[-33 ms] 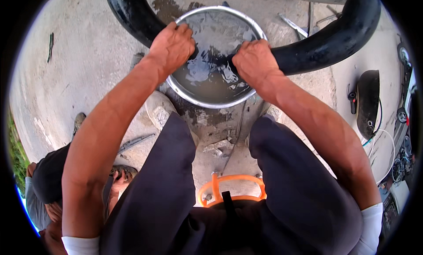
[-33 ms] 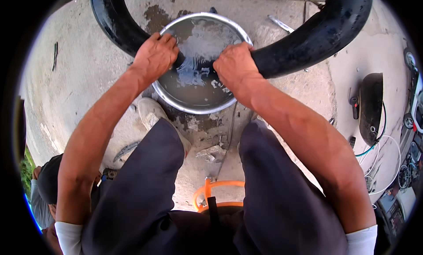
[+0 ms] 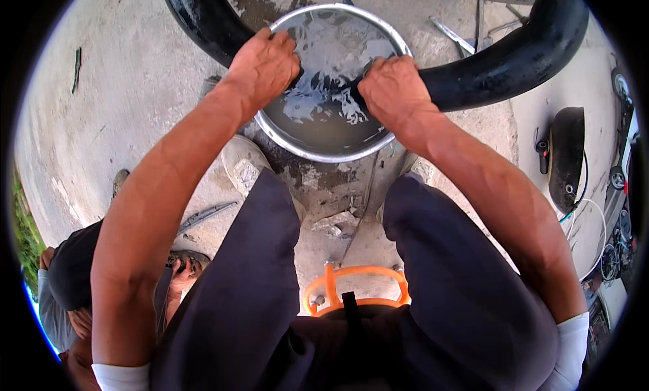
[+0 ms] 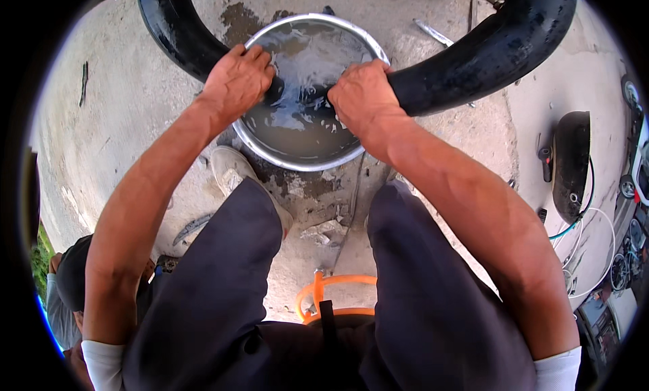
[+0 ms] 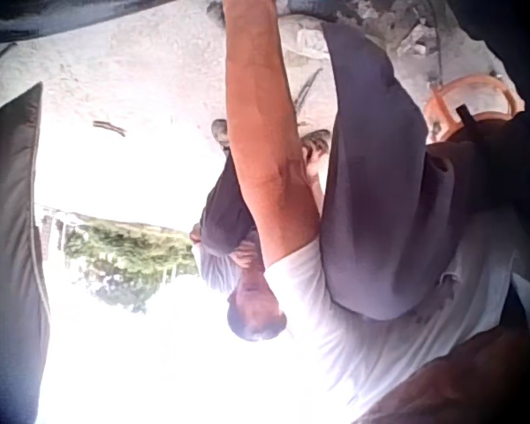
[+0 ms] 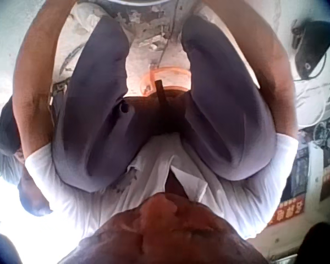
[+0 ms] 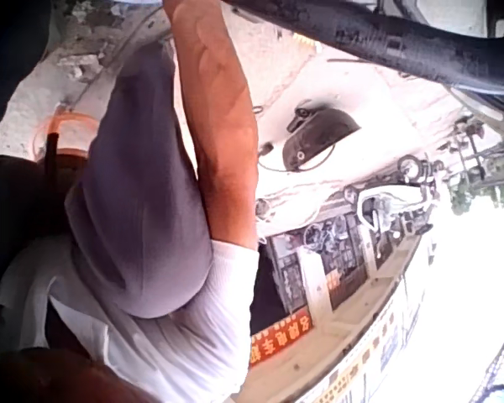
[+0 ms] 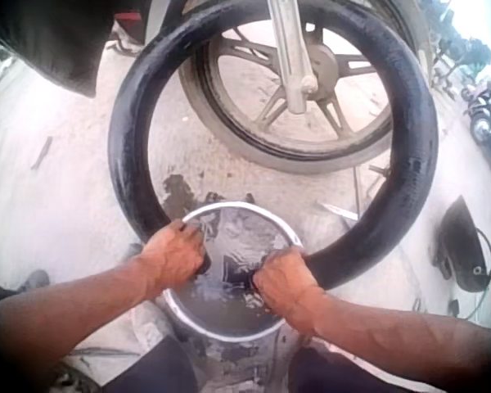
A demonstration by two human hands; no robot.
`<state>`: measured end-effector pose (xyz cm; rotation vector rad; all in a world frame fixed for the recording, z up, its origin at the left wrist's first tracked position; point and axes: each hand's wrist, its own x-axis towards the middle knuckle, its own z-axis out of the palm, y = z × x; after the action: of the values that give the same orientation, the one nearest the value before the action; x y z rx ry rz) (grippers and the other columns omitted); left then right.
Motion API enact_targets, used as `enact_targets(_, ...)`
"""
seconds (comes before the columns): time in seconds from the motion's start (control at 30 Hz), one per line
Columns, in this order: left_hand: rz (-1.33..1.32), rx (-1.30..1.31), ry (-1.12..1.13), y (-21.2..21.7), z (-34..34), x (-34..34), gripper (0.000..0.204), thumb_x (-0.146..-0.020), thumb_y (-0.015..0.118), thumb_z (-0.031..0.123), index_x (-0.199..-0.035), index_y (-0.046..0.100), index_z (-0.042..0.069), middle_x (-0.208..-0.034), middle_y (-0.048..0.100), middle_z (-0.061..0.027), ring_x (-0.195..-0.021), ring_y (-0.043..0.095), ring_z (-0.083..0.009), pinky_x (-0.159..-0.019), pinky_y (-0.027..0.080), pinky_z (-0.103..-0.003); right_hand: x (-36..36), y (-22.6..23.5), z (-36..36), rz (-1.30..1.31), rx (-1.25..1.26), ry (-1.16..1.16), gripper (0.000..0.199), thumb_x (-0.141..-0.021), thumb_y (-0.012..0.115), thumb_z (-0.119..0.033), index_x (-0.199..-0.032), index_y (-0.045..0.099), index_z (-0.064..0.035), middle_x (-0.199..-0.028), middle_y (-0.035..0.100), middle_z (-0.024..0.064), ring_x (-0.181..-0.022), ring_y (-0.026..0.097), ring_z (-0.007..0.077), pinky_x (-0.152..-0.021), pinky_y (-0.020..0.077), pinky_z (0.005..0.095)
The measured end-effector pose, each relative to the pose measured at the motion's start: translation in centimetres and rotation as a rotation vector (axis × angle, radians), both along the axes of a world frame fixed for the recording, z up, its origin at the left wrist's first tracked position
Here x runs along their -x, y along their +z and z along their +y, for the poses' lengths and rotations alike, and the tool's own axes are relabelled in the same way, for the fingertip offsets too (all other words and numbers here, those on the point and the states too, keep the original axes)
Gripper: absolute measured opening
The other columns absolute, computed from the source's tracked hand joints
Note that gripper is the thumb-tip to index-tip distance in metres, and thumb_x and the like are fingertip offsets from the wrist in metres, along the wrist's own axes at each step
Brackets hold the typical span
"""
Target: The person submerges sections of a motorcycle inner tube into a basin of water and squeezes the tube to check for air bubbles.
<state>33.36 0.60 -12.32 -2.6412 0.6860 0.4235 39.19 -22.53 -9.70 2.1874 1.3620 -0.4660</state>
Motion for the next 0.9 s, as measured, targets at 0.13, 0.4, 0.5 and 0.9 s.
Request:
enact_targets(0.13, 0.038, -0.045, 0.026, 0.4, 0.2, 0.2, 0.032, -0.089, 0.078, 0.030, -0.115, 0.075, 0.012, -0.126, 0.070, -0.0056, -0.127, 0.062, -0.0214, -0.105, 0.047, -0.036, 0.1, 0.0, -0.2, -0.043, -0.046, 0.074, 0.019, -0.096, 0.063, -0.016, -0.094, 0.082, -0.0111, -0.097, 0.075, 0.0123, -0.092, 0.076, 0.0284, -0.079, 0.0565, 0.0436)
enact_targets(0.4, 0.026, -0.079, 0.055, 0.8, -0.5, 0.2, 0.035, -0.090, 0.077, 0.029, -0.120, 0.074, 0.010, -0.126, 0.071, -0.0051, -0.130, 0.061, -0.0214, -0.108, 0.046, -0.037, 0.0, -0.5, -1.0, -0.094, -0.148, 0.131, 0.019, -0.096, 0.062, -0.013, -0.093, 0.081, -0.0117, -0.097, 0.076, 0.0099, -0.095, 0.077, 0.0262, -0.082, 0.0560, 0.0388)
enact_targets(0.5, -0.102, -0.015, 0.023, 0.3, 0.8, 1.2, 0.032, -0.090, 0.077, 0.028, -0.116, 0.075, 0.011, -0.121, 0.070, -0.0040, -0.126, 0.062, -0.0209, -0.108, 0.046, -0.037, -0.3, 0.0, -0.5, -0.066, -0.132, 0.154, 0.017, -0.095, 0.064, -0.012, -0.093, 0.081, -0.0100, -0.095, 0.076, 0.0109, -0.093, 0.077, 0.0269, -0.079, 0.0577, 0.0390)
enact_targets(0.9, -0.055, -0.003, 0.074, 0.3, -0.5, 1.0, 0.016, -0.095, 0.064, 0.017, -0.101, 0.079, 0.015, -0.111, 0.072, -0.0013, -0.114, 0.064, -0.0182, -0.098, 0.045, -0.033, 0.6, -0.4, 0.2, -0.080, 0.076, 0.055, 0.022, -0.098, 0.062, -0.019, -0.105, 0.081, -0.0108, -0.105, 0.072, 0.0129, -0.097, 0.073, 0.0297, -0.080, 0.0542, 0.0482)
